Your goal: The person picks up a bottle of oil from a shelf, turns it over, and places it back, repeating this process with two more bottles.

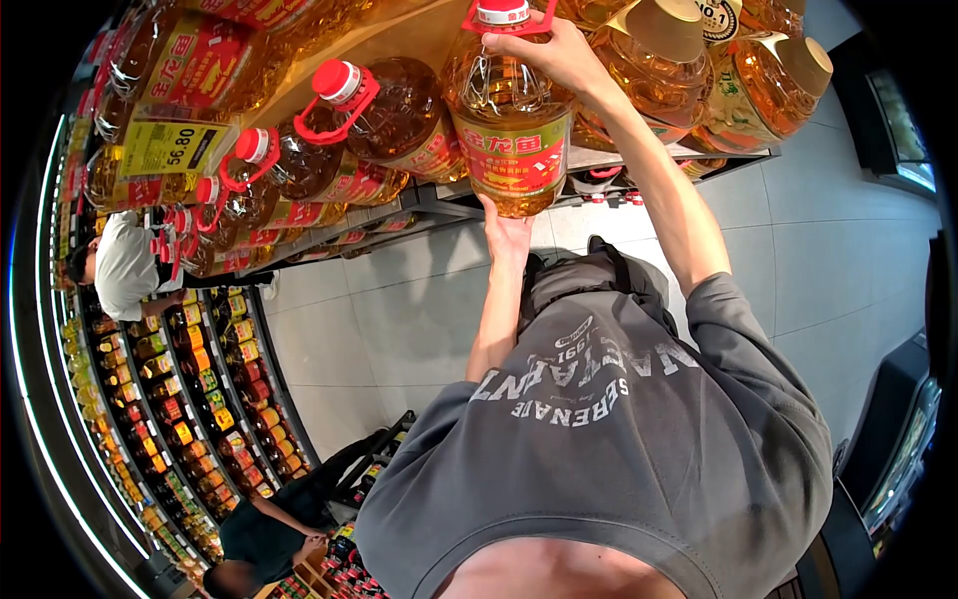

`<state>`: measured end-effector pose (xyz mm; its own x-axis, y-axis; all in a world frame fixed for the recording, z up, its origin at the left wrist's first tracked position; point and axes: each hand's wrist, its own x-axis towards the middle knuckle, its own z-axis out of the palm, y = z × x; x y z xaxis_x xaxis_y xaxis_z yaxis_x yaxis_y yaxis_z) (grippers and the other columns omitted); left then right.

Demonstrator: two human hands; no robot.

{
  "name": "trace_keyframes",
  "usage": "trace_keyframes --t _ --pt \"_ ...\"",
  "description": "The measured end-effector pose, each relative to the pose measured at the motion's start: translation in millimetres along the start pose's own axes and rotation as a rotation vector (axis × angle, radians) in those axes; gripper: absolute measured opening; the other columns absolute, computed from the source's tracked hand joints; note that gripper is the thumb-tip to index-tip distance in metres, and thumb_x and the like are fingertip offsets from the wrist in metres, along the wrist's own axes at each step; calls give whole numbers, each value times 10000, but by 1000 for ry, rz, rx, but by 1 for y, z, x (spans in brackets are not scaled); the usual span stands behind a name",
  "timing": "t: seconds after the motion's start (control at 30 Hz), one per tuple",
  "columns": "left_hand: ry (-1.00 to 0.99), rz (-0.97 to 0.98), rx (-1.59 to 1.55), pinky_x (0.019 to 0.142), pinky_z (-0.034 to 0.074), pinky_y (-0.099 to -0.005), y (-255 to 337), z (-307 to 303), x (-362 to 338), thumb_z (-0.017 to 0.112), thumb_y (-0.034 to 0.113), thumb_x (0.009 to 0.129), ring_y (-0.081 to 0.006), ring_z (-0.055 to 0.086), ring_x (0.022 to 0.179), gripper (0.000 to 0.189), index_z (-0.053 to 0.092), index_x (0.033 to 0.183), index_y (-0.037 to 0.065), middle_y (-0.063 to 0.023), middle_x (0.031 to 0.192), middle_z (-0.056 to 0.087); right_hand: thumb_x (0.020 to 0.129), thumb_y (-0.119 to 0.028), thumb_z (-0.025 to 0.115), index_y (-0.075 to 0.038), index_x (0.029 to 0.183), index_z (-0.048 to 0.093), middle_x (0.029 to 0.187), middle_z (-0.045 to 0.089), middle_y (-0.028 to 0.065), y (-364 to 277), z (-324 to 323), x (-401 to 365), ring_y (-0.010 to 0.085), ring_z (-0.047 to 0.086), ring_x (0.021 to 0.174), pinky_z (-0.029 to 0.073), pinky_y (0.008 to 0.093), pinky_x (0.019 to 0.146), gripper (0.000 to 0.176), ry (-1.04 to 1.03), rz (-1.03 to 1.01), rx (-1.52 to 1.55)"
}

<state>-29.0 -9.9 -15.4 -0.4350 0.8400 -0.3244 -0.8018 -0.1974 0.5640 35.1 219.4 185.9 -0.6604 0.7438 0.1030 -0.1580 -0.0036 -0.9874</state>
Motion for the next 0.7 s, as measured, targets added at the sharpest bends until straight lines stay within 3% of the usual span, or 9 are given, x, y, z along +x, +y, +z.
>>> trace_keyframes --t 0.07,0.17,0.3,0.37,0.63,0.7 --pt "24 -6 -30 1126 271 -462 1 1 -1 618 609 833 -240 346 1369 872 282 1471 117 -60 1492 362 764 -503 744 -78 1131 672 1033 703 68 8 -2 -2 151 638 985 464 325 914 566 103 -100 -377" --pt "38 1 9 1151 198 -510 -1 0 0 585 642 830 -264 319 1392 870 281 1480 150 -59 1506 357 766 -493 744 -91 1137 673 1039 700 64 2 1 -5 149 635 988 460 326 917 552 80 -72 -323" --pt "14 8 23 1149 200 -513 0 0 1 578 629 842 -264 317 1393 850 284 1478 148 -59 1506 357 768 -478 747 -99 1140 673 1035 699 62 -4 3 -9 141 632 989 459 322 916 537 95 -82 -328" --pt "41 10 -35 1103 296 -431 1 4 -2 576 571 880 -224 384 1341 767 338 1444 110 -56 1468 405 768 -476 747 -101 1143 672 1025 700 59 -7 4 -10 136 630 987 458 319 915 535 106 -59 -304" --pt "32 19 -39 1100 295 -424 1 3 0 559 561 895 -220 397 1331 738 349 1439 109 -52 1463 417 777 -455 752 -85 1123 676 1001 704 56 11 -2 0 128 639 951 472 308 888 512 87 -126 -326" --pt "28 21 -35 1099 293 -427 1 3 -1 557 563 895 -219 395 1332 738 348 1440 111 -52 1465 414 714 -549 763 -71 1084 691 955 719 85 10 -2 0 180 680 886 508 332 830 608 109 -155 -303"
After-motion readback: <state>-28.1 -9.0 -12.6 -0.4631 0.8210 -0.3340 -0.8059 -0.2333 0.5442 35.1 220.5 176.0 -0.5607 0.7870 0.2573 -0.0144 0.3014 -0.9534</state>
